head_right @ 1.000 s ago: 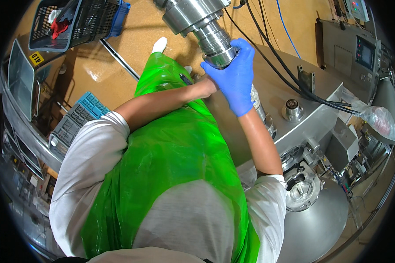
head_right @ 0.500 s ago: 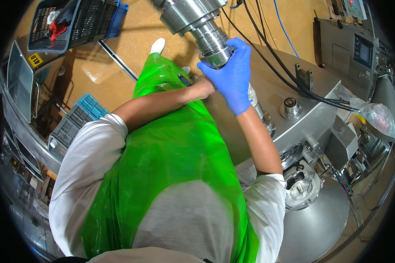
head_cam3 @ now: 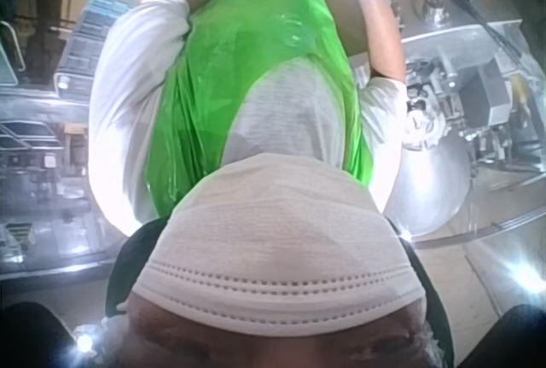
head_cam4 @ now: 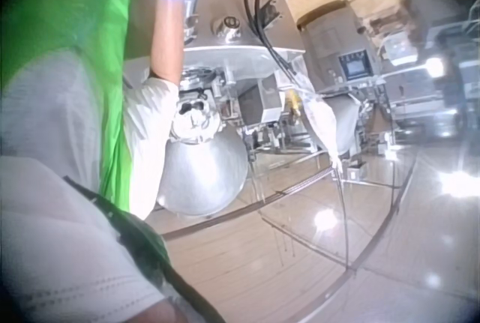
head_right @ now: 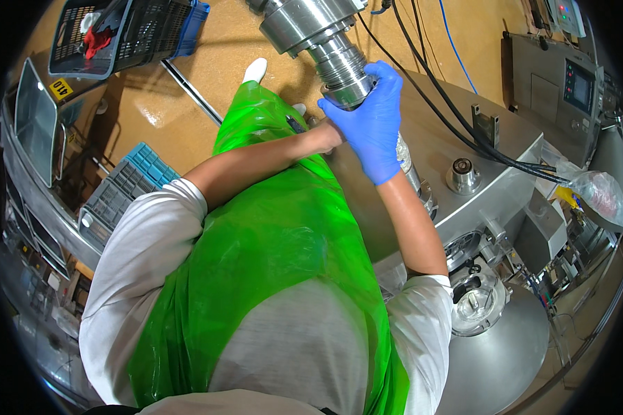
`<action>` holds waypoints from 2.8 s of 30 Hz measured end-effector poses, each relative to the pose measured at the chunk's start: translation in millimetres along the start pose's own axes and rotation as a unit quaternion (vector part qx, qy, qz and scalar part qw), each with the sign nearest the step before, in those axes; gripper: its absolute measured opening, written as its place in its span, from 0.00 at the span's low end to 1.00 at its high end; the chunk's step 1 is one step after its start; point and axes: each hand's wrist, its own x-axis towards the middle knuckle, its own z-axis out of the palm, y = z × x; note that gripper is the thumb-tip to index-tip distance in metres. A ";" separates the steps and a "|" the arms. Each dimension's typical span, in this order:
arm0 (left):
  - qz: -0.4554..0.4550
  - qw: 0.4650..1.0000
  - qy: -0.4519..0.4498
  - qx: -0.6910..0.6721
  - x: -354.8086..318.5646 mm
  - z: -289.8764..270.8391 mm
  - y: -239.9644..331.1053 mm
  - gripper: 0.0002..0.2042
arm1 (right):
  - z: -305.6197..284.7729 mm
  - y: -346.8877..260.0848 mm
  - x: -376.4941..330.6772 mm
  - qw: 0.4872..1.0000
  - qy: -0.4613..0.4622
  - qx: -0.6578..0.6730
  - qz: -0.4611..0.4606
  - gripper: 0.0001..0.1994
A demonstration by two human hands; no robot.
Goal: The person assembles a large industrial machine by inserting a thin rod into a slot, attaching a cylindrical metal component, and connecting a long metal pipe. The person uses both hands to align and secure the parts.
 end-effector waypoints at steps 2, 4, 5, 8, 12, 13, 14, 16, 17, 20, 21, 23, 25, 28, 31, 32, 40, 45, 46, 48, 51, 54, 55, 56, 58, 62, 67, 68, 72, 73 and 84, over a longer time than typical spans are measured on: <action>0.002 1.000 0.004 0.002 0.9 1.0 2.8 0.14 | 0.7 -0.3 0.2 1.000 0.001 0.001 0.000 0.42; -0.002 1.000 0.006 0.006 0.6 1.3 7.8 0.14 | 0.6 -1.0 0.5 1.000 0.003 0.005 0.005 0.41; -0.006 1.000 0.003 0.010 0.7 1.3 6.2 0.14 | 0.5 -2.0 0.0 1.000 0.002 0.008 0.009 0.41; -0.038 0.997 -0.053 0.043 6.6 -6.4 -8.3 0.19 | 0.4 0.0 1.8 1.000 0.010 -0.001 -0.005 0.41; -0.060 0.997 -0.026 0.045 4.9 -1.4 -3.8 0.11 | -0.7 0.1 0.2 1.000 -0.001 -0.015 0.007 0.42; -0.065 0.997 -0.020 0.048 5.6 -0.2 -0.8 0.09 | -1.1 0.5 0.8 1.000 0.001 -0.017 0.003 0.42; -0.073 0.995 -0.028 0.057 7.7 -3.7 -7.8 0.08 | -1.0 -1.1 1.7 1.000 0.001 -0.021 -0.002 0.42; -0.022 0.998 -0.025 0.056 9.9 -7.8 -28.1 0.07 | 0.9 -0.1 -0.1 0.999 0.010 -0.028 -0.012 0.42; 0.042 0.998 -0.012 0.044 13.1 -5.2 -32.2 0.08 | 1.7 1.0 0.6 0.999 0.017 -0.032 -0.021 0.42; -0.017 0.995 -0.058 0.081 10.9 -11.0 -33.8 0.18 | 2.2 -0.8 -0.2 0.999 0.014 -0.028 -0.008 0.42; -0.047 0.992 -0.070 0.091 10.9 -11.3 -31.3 0.20 | 1.4 -1.8 0.1 1.000 0.008 -0.025 0.004 0.42; -0.074 0.990 -0.077 0.096 10.8 -9.3 -26.9 0.23 | 0.4 -2.6 0.1 1.000 0.007 -0.024 0.008 0.42; -0.082 0.990 -0.067 0.092 10.4 -8.1 -26.5 0.22 | -0.4 -3.7 -0.1 0.999 0.001 -0.033 0.006 0.43; -0.099 0.992 -0.046 0.056 5.8 -1.7 -1.7 0.18 | -2.3 -2.6 0.6 0.999 -0.007 -0.052 0.002 0.44; -0.098 0.995 -0.014 -0.027 0.0 2.1 10.1 0.12 | -2.1 -3.4 0.2 0.999 -0.006 -0.049 0.000 0.44; -0.109 0.994 -0.009 -0.031 -0.6 1.6 8.2 0.13 | -2.4 -3.2 0.7 0.999 -0.009 -0.047 0.000 0.44; 0.053 0.996 0.067 -0.023 -0.3 9.6 2.3 0.15 | -3.4 -3.7 0.9 1.000 0.000 -0.006 0.006 0.41; 0.010 0.998 0.025 -0.052 3.2 6.6 11.6 0.15 | -5.7 -2.9 7.7 0.999 -0.032 0.001 0.024 0.40; -0.028 0.998 -0.015 -0.054 4.6 3.7 16.3 0.15 | -10.2 -0.1 16.0 0.995 -0.090 0.042 0.025 0.42; -0.102 0.989 -0.093 -0.057 6.0 0.7 32.4 0.15 | -22.7 18.3 45.4 0.970 -0.208 0.121 0.024 0.46; -0.090 0.993 -0.041 -0.072 2.6 6.3 36.3 0.17 | -15.5 77.8 66.7 0.774 -0.377 0.458 0.222 0.42; -0.103 0.991 -0.063 -0.062 3.6 3.8 34.6 0.18 | -1.2 101.0 80.8 0.727 -0.340 0.511 0.308 0.28; -0.113 0.990 -0.066 -0.055 3.0 3.2 34.5 0.18 | -3.5 99.0 85.2 0.744 -0.324 0.493 0.314 0.26; -0.110 0.991 -0.059 -0.055 2.0 3.4 36.6 0.18 | -12.9 91.3 86.7 0.812 -0.297 0.427 0.264 0.21; -0.103 0.992 -0.050 -0.056 2.6 3.1 42.8 0.17 | -27.7 69.8 82.9 0.843 -0.278 0.401 0.227 0.23; -0.070 0.993 -0.065 -0.068 4.6 1.0 23.8 0.22 | -19.8 -4.8 28.7 0.986 -0.162 0.023 0.039 0.40; -0.179 0.983 -0.041 0.018 2.6 3.3 40.0 0.17 | -21.8 60.2 69.7 0.773 -0.399 0.428 0.246 0.33; -0.162 0.985 -0.057 -0.019 -2.3 5.2 38.4 0.17 | -16.7 88.8 72.0 0.779 -0.349 0.440 0.278 0.32; -0.124 0.991 -0.049 -0.028 4.9 1.1 34.4 0.16 | -40.6 79.2 74.3 0.831 -0.216 0.453 0.241 0.33; -0.104 0.993 -0.039 -0.044 8.0 1.9 35.8 0.16 | -43.1 60.4 62.0 0.899 -0.210 0.344 0.169 0.33; -0.151 0.984 -0.061 -0.074 -2.6 8.0 33.2 0.19 | -26.1 90.3 77.4 0.921 -0.217 0.236 0.223 0.29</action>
